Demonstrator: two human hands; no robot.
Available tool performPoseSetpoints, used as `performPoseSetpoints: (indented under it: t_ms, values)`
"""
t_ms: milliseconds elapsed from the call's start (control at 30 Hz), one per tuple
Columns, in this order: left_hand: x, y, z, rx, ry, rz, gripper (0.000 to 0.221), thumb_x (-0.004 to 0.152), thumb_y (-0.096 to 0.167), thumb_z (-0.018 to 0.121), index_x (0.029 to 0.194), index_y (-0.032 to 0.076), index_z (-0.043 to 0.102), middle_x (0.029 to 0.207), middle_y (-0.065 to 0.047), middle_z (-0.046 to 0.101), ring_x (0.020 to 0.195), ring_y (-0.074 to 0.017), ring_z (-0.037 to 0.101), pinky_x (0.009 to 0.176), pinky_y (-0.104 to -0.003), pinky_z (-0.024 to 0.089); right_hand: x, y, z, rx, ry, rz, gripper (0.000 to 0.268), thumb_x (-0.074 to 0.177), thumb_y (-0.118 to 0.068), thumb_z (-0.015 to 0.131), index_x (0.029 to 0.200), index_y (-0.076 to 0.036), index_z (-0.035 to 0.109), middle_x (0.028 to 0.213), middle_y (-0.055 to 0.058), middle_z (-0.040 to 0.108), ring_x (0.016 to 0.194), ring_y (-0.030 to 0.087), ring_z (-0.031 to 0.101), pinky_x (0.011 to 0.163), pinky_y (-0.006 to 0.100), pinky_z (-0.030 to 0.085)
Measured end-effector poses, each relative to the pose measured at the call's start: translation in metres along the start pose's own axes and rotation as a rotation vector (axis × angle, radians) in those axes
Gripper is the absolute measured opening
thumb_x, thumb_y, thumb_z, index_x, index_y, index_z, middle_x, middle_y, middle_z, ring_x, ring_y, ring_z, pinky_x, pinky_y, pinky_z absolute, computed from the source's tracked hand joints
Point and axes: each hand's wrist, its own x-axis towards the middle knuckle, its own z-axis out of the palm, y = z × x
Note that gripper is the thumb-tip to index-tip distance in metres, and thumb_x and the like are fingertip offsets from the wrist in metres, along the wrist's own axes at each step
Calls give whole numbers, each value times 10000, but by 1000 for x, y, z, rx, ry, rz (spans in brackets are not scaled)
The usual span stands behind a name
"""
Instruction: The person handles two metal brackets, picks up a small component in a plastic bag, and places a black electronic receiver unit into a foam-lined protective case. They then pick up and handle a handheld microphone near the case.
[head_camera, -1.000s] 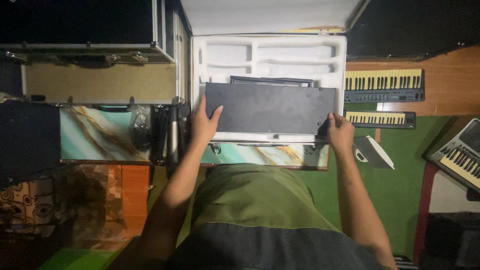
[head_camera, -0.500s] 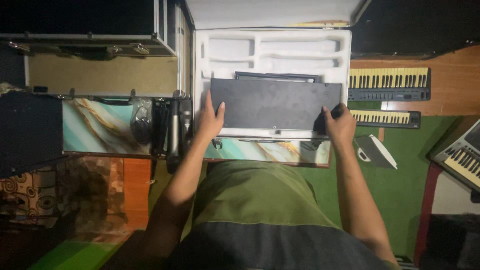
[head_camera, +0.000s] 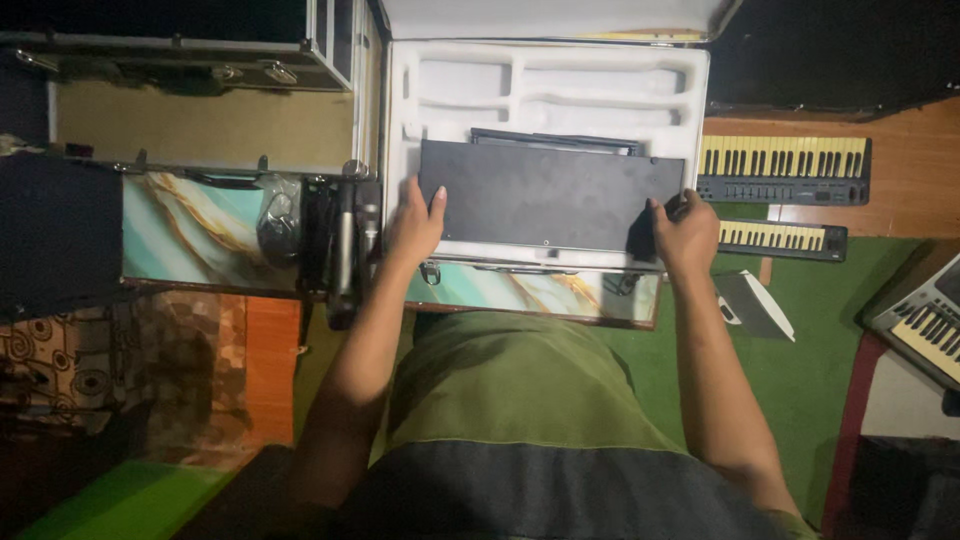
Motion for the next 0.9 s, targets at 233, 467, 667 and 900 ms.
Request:
performPoseSetpoints:
  t_ms: [233,467,667,900]
  values:
    - [2,-16,10,-72,89,133,675,1049,470,520,1496,-9,353,1440,-296,529,1274,-477,558,1018,-522,465,-2,12,0,49,22,-90,470,865,-295,878,1118,68,717,993,244,723,906,395,707,835,452,553]
    - [5,-16,10,-172,79,114,666,1023,430,570,1509,26,359,1389,-286,582,1245,-464,591,1017,-498,478,-8,4,-7,24,-131,-54,469,880,-333,870,1089,40,677,1005,234,726,916,387,719,823,449,557]
    - [14,-28,15,-312,75,168,692,1001,414,645,1504,32,362,1423,-259,566,1317,-407,559,1082,-455,439,2,15,-2,201,-164,119,573,864,-330,866,1216,48,619,1013,229,729,910,309,714,809,391,552]
    - [17,-37,15,-508,139,269,713,1006,361,696,1520,14,345,1483,-237,500,1406,-360,476,1156,-438,368,4,42,16,635,-187,257,542,913,-254,799,1348,31,648,1154,126,741,993,173,674,851,294,526]
